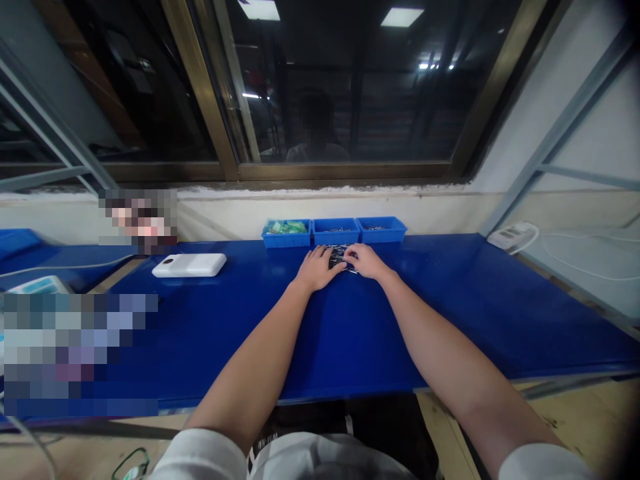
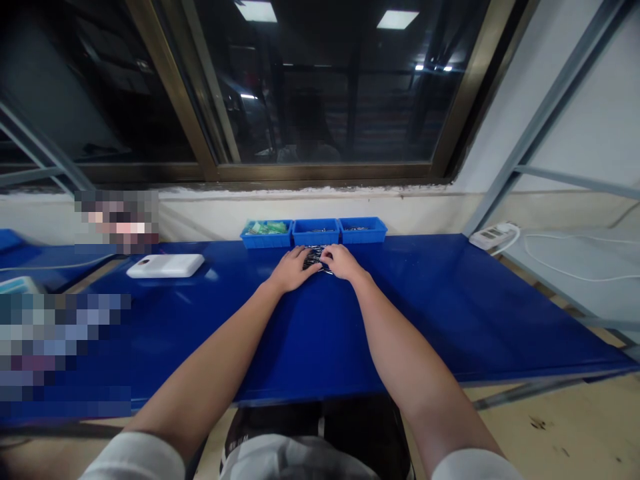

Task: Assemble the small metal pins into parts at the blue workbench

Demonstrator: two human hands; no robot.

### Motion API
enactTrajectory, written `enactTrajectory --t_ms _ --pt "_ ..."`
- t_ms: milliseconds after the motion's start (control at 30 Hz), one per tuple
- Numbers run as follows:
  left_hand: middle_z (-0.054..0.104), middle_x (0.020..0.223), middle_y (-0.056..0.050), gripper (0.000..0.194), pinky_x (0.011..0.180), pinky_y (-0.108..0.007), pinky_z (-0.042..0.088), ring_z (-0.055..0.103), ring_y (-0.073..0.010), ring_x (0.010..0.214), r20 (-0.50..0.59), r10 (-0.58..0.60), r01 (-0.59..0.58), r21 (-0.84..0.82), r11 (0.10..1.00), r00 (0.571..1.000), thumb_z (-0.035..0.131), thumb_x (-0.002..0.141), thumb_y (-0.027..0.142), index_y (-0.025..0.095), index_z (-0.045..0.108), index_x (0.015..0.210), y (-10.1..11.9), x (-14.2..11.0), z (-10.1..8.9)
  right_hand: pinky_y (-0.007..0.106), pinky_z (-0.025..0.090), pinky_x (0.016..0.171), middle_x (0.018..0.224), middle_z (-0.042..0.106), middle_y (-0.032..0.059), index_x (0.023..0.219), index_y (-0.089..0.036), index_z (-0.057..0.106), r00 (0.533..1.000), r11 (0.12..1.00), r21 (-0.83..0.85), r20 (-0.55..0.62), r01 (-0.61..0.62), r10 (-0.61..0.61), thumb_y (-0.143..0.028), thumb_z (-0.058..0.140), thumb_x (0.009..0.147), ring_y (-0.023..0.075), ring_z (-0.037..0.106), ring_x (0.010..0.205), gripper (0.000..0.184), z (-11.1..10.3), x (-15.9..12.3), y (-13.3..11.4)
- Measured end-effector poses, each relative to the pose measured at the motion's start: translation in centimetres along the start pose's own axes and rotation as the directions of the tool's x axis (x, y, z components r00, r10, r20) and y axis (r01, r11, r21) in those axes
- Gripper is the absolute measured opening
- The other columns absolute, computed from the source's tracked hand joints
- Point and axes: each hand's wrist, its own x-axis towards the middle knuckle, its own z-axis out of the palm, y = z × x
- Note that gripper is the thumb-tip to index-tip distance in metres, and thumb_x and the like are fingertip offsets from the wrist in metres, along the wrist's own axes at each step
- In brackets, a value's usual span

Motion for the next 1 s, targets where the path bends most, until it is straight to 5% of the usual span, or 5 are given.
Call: enactTrajectory --t_ms 233,533,700,867,1000 --pt "0.062 0.097 -0.008 0.030 0.088 -0.035 0.042 0.057 -0.0201 0.094 -0.172 0.134 -0.129 0.041 0.991 0.976 0.035 0.094 0.032 0.019 0.062 0.099 0.3 0.3 -1.0 0.024 0.036 0.063 0.074 0.063 0.0016 0.079 -0.016 0.062 1.000 0.994 0.109 -0.005 -0.016 0.017 -0.027 0.051 0.084 0.0127 0.053 0.066 0.016 -0.4 -0.2 -1.6" --pt "0.065 0.096 -0.006 0.023 0.082 -0.031 0.042 0.059 -0.0186 0.090 -0.324 0.133 -0.152 -0.034 0.988 0.937 0.043 0.092 0.026 0.019 0.062 0.102 0.1 0.5 -0.7 0.024 0.037 0.065 0.075 0.065 0.0050 0.075 -0.016 0.060 0.998 0.998 0.056 -0.046 -0.038 0.041 -0.031 0.042 0.090 0.0151 0.057 0.070 0.028 -0.4 -0.2 -1.9" --pt "0.067 0.090 -0.006 0.024 0.078 -0.031 0.041 0.059 -0.0188 0.087 -0.313 0.069 -0.086 -0.043 0.995 0.947 0.042 0.092 0.026 0.019 0.065 0.094 0.1 0.6 -0.7 0.026 0.039 0.065 0.066 0.062 0.0035 0.067 -0.017 0.057 0.995 0.987 0.161 -0.090 -0.029 0.044 -0.034 0.043 0.089 0.0144 0.056 0.064 0.031 -0.2 0.0 -1.8" --pt "0.067 0.089 -0.006 0.026 0.077 -0.030 0.040 0.059 -0.0192 0.087 -0.282 0.028 -0.040 -0.040 0.998 0.959 0.039 0.092 0.025 0.019 0.064 0.092 0.2 0.5 -0.9 0.027 0.043 0.064 0.068 0.063 0.0015 0.078 -0.017 0.059 0.984 0.792 0.608 -0.106 -0.051 0.144 -0.040 0.061 0.074 0.0147 0.058 0.065 0.023 0.3 0.3 -1.8" --pt "0.067 0.088 -0.005 0.027 0.076 -0.030 0.041 0.059 -0.0189 0.086 -0.269 0.031 -0.047 -0.053 0.998 0.963 0.038 0.093 0.027 0.019 0.064 0.090 0.5 0.4 -1.1 0.025 0.040 0.055 0.066 0.063 0.0015 0.077 -0.017 0.063 0.975 0.667 0.737 -0.053 -0.108 0.217 -0.045 0.068 0.065 0.0130 0.055 0.060 0.031 0.2 0.2 -1.9"
